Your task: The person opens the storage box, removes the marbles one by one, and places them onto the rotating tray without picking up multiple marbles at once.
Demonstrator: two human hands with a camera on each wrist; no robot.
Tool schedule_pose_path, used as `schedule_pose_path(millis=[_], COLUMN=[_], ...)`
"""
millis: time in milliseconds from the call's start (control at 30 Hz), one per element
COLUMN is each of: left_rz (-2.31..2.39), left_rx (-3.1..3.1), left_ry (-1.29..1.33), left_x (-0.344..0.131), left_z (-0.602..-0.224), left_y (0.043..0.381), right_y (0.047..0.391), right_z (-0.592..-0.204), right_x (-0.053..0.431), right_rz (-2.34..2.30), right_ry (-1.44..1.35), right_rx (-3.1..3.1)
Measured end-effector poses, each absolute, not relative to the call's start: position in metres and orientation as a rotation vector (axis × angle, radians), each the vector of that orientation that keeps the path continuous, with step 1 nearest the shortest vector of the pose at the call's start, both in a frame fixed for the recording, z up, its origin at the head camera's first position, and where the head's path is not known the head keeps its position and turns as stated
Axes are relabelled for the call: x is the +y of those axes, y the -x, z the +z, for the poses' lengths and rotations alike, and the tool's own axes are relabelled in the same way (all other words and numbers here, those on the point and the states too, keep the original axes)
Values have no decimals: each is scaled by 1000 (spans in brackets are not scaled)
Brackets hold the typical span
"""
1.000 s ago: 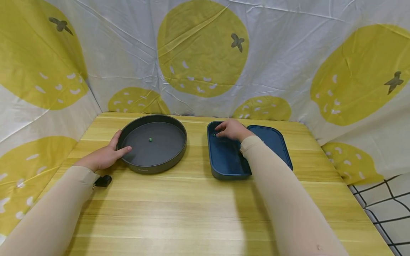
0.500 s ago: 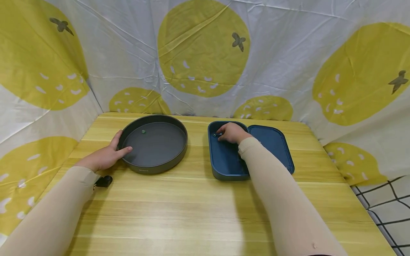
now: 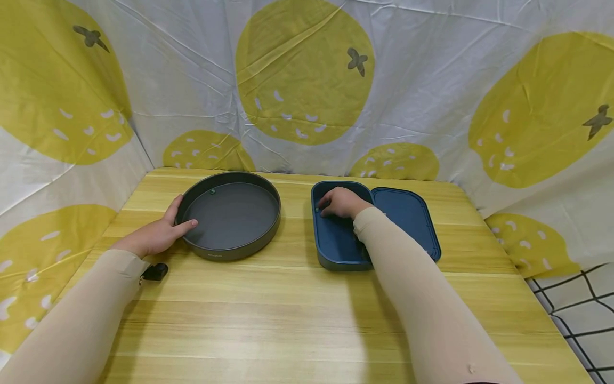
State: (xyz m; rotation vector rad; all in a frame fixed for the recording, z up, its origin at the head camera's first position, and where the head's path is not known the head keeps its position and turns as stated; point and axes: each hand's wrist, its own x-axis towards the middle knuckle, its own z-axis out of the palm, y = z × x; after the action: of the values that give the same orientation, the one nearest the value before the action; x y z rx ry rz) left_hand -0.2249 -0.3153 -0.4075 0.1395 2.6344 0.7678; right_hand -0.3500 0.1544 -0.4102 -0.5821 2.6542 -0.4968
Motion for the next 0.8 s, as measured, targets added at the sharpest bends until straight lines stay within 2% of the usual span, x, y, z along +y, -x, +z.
schedule_pose_path(millis=[800], left_rz=[748], left_rx=[2640], left_ry=[-143], left_x=[-315], left_z=[-408], left_y=[224], right_y=[348], right_z=[-413], right_x=[149], right_rz=[-488], right_ry=[630], right_rx=[2644])
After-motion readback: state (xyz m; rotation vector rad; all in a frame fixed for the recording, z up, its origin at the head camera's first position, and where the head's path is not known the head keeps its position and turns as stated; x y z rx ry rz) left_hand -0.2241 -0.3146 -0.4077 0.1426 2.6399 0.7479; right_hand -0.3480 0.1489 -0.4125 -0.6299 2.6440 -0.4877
